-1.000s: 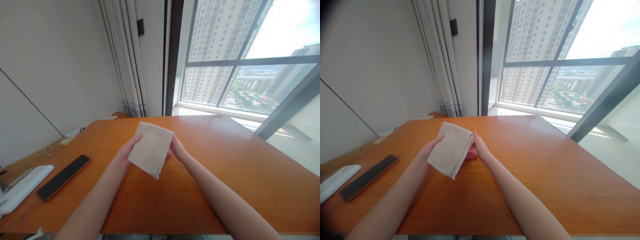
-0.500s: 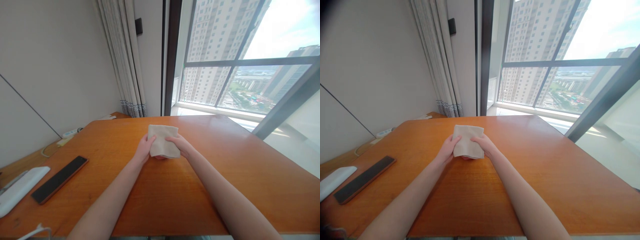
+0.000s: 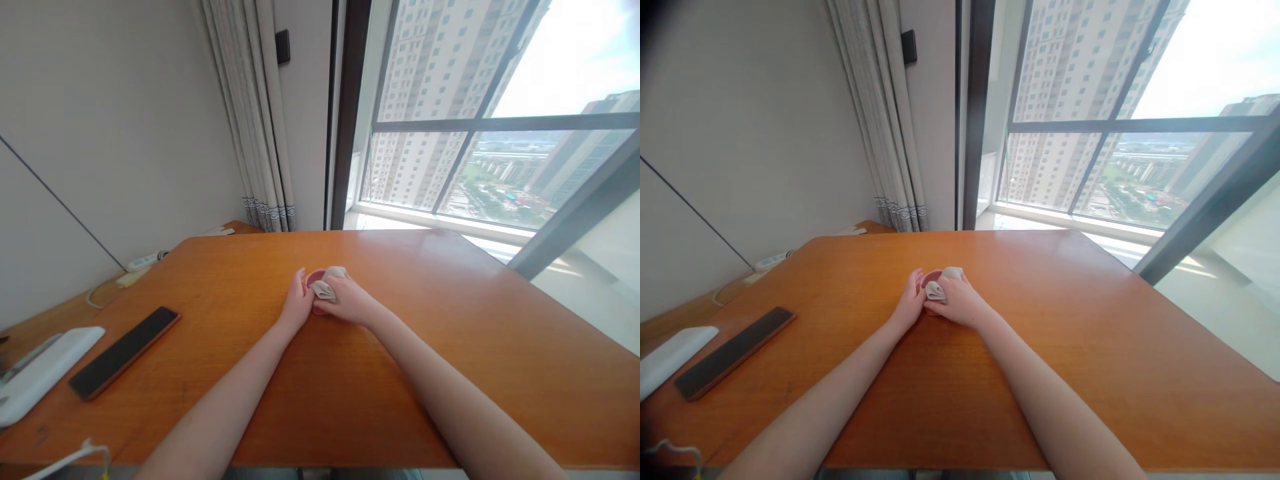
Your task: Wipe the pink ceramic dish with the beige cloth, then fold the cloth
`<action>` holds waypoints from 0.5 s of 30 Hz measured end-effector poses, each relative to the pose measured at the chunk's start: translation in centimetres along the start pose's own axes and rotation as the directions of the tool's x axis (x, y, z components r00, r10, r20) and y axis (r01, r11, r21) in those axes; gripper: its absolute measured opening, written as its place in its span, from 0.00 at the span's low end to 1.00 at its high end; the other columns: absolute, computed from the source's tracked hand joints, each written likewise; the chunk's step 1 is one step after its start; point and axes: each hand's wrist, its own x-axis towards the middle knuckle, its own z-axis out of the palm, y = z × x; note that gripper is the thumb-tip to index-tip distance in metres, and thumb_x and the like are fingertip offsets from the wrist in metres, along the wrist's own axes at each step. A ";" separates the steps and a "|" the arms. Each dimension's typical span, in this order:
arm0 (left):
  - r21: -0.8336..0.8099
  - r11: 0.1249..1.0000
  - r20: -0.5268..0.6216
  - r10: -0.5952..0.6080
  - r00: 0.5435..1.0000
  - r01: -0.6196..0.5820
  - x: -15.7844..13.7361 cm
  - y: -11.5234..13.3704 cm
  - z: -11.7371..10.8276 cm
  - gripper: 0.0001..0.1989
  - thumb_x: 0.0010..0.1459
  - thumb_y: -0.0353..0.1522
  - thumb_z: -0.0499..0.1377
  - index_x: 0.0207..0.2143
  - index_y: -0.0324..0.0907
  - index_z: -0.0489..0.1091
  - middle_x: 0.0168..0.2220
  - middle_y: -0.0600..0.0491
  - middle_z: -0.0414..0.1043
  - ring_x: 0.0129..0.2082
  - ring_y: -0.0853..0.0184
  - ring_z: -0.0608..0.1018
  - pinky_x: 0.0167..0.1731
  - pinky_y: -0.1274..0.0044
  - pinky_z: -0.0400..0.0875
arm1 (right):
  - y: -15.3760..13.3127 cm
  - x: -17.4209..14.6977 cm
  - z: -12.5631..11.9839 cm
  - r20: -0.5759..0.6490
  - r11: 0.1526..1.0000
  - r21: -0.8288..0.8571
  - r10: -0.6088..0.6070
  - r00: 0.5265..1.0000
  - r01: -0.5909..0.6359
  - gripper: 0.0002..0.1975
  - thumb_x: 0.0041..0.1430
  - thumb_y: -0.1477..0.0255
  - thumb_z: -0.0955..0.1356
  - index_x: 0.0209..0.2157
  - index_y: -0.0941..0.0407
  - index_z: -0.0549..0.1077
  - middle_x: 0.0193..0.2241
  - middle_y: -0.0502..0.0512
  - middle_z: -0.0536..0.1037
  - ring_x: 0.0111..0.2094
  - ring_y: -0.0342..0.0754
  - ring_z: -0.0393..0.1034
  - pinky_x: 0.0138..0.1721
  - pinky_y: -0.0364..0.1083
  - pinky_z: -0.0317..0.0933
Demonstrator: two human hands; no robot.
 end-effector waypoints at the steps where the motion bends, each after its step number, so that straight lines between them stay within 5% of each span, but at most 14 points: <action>1: -0.042 0.998 0.025 -0.040 0.999 0.041 0.1 -0.4 0.1 0.22 0.55 0.32 0.54 0.52 0.40 0.56 0.54 0.41 0.63 0.55 0.60 0.66 0.56 0.64 0.57 | 0.0 -0.2 0.2 0.004 1.000 -0.011 0.013 1.000 -0.013 0.13 0.53 0.62 0.68 0.36 0.56 0.68 0.34 0.56 0.73 0.38 0.51 0.64 0.42 0.49 0.57; 4: -0.103 0.993 0.097 -0.054 0.994 0.064 0.2 -0.6 0.3 0.17 0.56 0.36 0.54 0.48 0.40 0.61 0.50 0.43 0.68 0.52 0.61 0.70 0.55 0.66 0.58 | 0.1 -1.0 0.8 -0.018 0.996 -0.075 0.040 0.999 -0.042 0.13 0.53 0.64 0.69 0.37 0.56 0.69 0.35 0.57 0.73 0.40 0.52 0.63 0.41 0.48 0.58; 7: -0.235 0.965 0.041 -0.108 0.993 0.115 -0.5 0.5 1.2 0.20 0.54 0.37 0.57 0.49 0.42 0.61 0.52 0.44 0.66 0.54 0.61 0.67 0.56 0.68 0.57 | 0.2 -1.8 1.6 -0.087 0.987 -0.151 0.045 0.995 -0.058 0.11 0.55 0.63 0.67 0.34 0.56 0.70 0.33 0.56 0.74 0.39 0.52 0.63 0.42 0.49 0.57; 11: -0.599 0.748 0.039 -0.330 0.943 0.287 -2.0 2.5 2.9 0.36 0.51 0.37 0.60 0.59 0.51 0.45 0.53 0.48 0.64 0.50 0.64 0.72 0.48 0.70 0.68 | 0.0 -1.9 2.4 -0.224 0.957 -0.291 -0.065 0.972 -0.003 0.07 0.56 0.70 0.65 0.37 0.56 0.70 0.32 0.56 0.73 0.37 0.52 0.61 0.50 0.56 0.51; 13: -0.678 0.652 0.076 -0.397 0.915 0.339 -2.3 2.9 3.4 0.34 0.52 0.36 0.59 0.58 0.50 0.44 0.50 0.49 0.67 0.43 0.66 0.75 0.42 0.72 0.71 | 0.0 -1.7 2.6 -0.245 0.946 -0.319 -0.142 0.959 0.058 0.06 0.56 0.71 0.65 0.36 0.56 0.70 0.31 0.55 0.72 0.37 0.51 0.60 0.53 0.57 0.48; 15: -0.676 0.673 -0.014 -0.417 0.909 0.299 -2.2 2.8 3.2 0.26 0.53 0.33 0.56 0.53 0.48 0.51 0.49 0.50 0.66 0.43 0.67 0.75 0.42 0.74 0.71 | 0.1 -1.3 2.7 -0.241 0.939 -0.323 -0.205 0.949 0.121 0.05 0.56 0.69 0.65 0.33 0.55 0.70 0.30 0.54 0.72 0.36 0.50 0.59 0.53 0.56 0.48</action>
